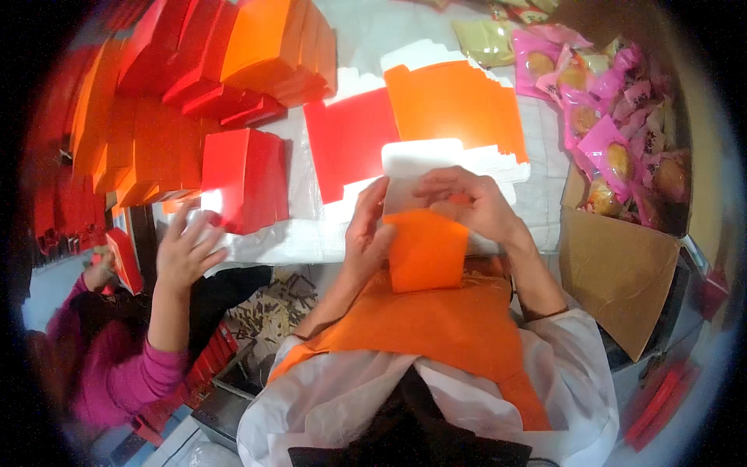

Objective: The person folds flat orange and red cardboard sheets into small rectangular boxes by hand. They repeatedly pick up a sheet, fold the sides to form a box shape, and place the finished box into a stack. The person also handles small pink-wrapped items, placing them into the boxes or nearby containers.

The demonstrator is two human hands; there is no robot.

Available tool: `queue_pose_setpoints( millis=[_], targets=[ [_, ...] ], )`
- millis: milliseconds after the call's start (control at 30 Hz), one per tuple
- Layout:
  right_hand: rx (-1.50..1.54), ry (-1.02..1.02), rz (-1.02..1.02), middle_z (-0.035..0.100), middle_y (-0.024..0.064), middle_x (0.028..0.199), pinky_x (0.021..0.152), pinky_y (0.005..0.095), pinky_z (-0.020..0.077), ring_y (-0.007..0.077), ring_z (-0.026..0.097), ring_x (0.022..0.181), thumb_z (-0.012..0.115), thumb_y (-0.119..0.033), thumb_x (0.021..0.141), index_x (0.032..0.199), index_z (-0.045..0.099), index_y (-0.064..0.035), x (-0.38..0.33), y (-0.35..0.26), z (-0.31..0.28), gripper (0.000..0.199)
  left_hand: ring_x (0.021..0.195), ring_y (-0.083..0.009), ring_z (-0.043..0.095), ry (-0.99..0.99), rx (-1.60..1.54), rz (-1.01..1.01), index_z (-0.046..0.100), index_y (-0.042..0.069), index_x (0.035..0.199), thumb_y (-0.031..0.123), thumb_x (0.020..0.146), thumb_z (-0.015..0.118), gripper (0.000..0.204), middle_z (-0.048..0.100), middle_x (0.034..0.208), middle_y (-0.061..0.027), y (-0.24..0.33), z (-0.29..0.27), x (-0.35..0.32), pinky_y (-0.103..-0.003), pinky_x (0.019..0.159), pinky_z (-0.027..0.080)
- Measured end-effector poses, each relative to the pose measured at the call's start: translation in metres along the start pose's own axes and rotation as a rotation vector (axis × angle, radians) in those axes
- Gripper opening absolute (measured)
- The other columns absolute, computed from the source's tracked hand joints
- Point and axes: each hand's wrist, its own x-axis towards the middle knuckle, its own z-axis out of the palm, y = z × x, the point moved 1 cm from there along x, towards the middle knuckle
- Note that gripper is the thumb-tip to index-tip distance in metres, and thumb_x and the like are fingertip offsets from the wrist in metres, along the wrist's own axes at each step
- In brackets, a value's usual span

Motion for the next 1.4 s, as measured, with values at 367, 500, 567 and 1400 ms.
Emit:
queue_pose_setpoints(
  millis=[367, 500, 567, 1400],
  targets=[
    [-0.327, 0.381, -0.417, 0.043, 0.0153, 0.124, 0.091, 0.0332, 0.0358, 0.0221, 0.042, 0.113, 0.058, -0.008, 0.081, 0.086, 0.048, -0.0025, -0.012, 0.028, 0.035, 0.012, 0.089, -0.0147, 0.051, 0.384, -0.362, -0.152, 0.05, 0.001, 0.088, -0.001, 0.075, 0.06, 0.016, 0.051, 0.095, -0.0072, -0.018, 0.009, -0.006, -0.026, 0.079, 0.041],
    [0.135, 0.363, -0.205, 0.047, 0.0118, 0.113, 0.09, 0.0315, 0.037, 0.0187, 0.046, 0.104, 0.056, -0.006, 0.082, 0.094, 0.044, -0.0025, -0.018, 0.033, 0.04, 0.017, 0.087, -0.015, 0.05, 0.405, -0.451, -0.05, 0.045, 0.003, 0.09, -0.007, 0.07, 0.063, 0.029, 0.048, 0.097, -0.0067, -0.009, 0.014, -0.001, -0.026, 0.08, 0.041],
    [0.19, 0.312, -0.214, 0.048, 0.0096, 0.108, 0.089, 0.0302, 0.0373, 0.0165, 0.047, 0.1, 0.052, -0.003, 0.083, 0.097, 0.043, -0.0026, -0.015, 0.033, 0.035, 0.017, 0.088, -0.0153, 0.05, 0.335, -0.305, -0.063, 0.044, 0.003, 0.09, -0.007, 0.068, 0.064, 0.031, 0.047, 0.098, -0.0068, -0.005, 0.012, -0.001, -0.026, 0.08, 0.041],
    [-0.076, 0.311, 0.097, 0.057, 0.0063, 0.099, 0.085, 0.0252, 0.039, 0.0122, 0.05, 0.092, 0.041, -0.006, 0.089, 0.09, 0.052, -0.0001, -0.01, 0.015, 0.033, 0.013, 0.077, -0.0108, 0.05, 0.23, 0.075, -0.046, 0.058, 0.0, 0.089, 0.001, 0.081, 0.053, 0.009, 0.057, 0.098, -0.0069, -0.019, -0.002, -0.005, -0.021, 0.062, 0.04]
  ],
)
